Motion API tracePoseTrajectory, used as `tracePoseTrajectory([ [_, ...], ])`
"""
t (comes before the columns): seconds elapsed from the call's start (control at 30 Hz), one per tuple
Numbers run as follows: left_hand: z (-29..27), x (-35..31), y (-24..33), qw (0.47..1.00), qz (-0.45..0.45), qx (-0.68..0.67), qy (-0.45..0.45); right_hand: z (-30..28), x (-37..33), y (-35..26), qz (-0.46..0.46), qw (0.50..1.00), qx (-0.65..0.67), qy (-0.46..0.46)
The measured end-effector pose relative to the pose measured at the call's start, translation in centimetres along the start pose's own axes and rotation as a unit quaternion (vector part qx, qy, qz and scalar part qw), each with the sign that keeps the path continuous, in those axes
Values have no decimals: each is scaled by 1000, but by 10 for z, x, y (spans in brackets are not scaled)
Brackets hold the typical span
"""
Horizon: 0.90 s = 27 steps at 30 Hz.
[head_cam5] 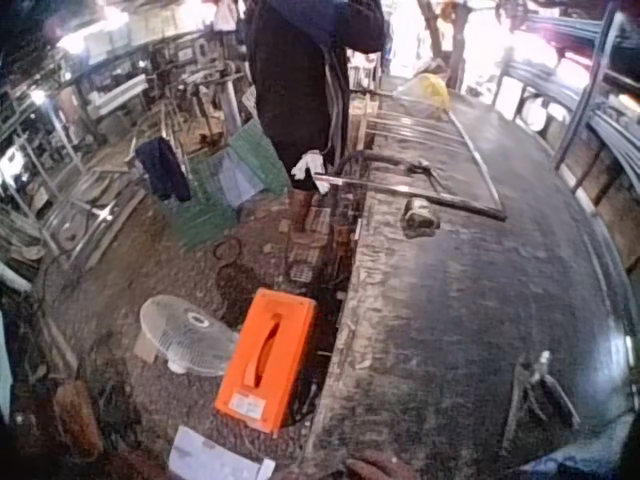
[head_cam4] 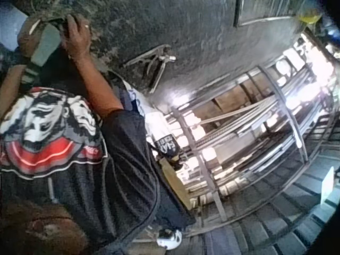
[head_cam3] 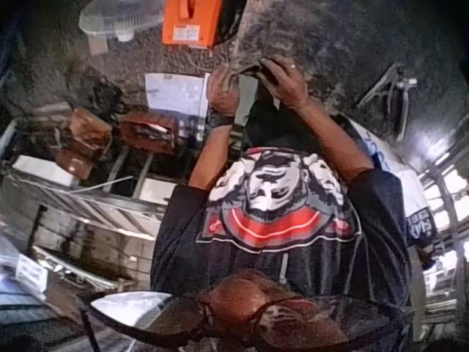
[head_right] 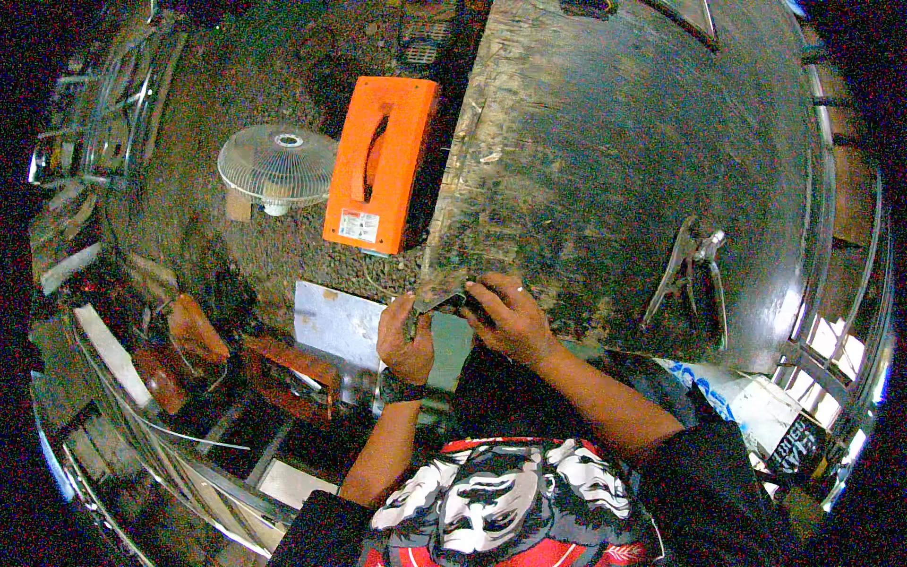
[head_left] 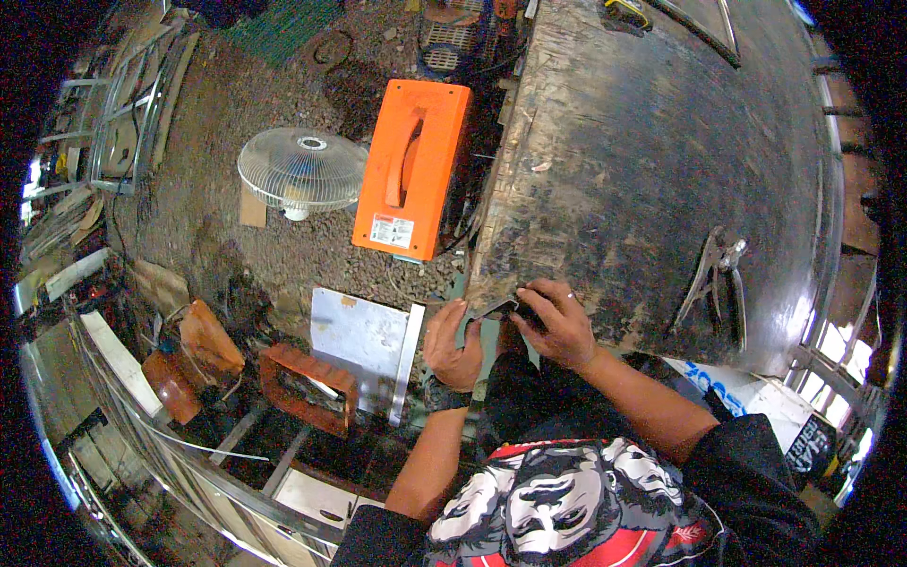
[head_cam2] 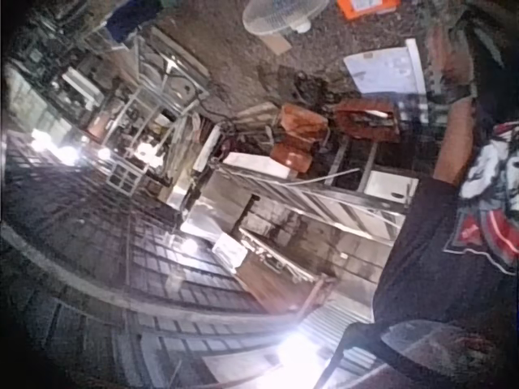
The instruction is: The person repeatedly bends a small metal bracket using pliers on a workbench in a metal fabrication workshop. The person picks up the bracket, positions it in the pliers, bends it, and sets it down, repeating this cycle throughout the clip.
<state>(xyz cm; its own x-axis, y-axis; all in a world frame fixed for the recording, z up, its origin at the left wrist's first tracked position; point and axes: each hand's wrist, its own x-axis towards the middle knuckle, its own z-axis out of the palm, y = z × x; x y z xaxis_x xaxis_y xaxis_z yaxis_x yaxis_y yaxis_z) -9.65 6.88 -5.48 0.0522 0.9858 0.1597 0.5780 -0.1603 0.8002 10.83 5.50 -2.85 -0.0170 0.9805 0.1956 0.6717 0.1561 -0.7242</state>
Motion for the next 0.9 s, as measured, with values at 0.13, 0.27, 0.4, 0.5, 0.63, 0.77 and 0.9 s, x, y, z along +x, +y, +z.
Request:
tracePoseTrajectory([
  [0.13, 0, -1, 0, 1000, -7, 1, -3, -2, 3, -1, -17, 1000, 3, 6],
  [0.27, 0, 0, 1, 1000, -5, -3, -5, -3, 1, -2, -1, 1000, 5, 0],
  [0.4, 1, -1, 1, 1000, -5, -19, 0, 0, 1, 1, -15, 1000, 1, 13],
  [0.5, 2, -2, 2, 1000, -10, -16, 0, -1, 3, -1, -8, 1000, 2, 26],
  [0.63, 1, 1, 4, 1000, -4, -7, -12, 0, 2, -1, -2, 999, 13, 31],
  [0.77, 2, 0, 2, 1000, 4, -4, 3, -3, 5, 0, -23, 999, 27, 34],
  [0.9, 2, -2, 0, 1000, -11, -7, 0, -3, 5, 0, -17, 999, 33, 26],
])
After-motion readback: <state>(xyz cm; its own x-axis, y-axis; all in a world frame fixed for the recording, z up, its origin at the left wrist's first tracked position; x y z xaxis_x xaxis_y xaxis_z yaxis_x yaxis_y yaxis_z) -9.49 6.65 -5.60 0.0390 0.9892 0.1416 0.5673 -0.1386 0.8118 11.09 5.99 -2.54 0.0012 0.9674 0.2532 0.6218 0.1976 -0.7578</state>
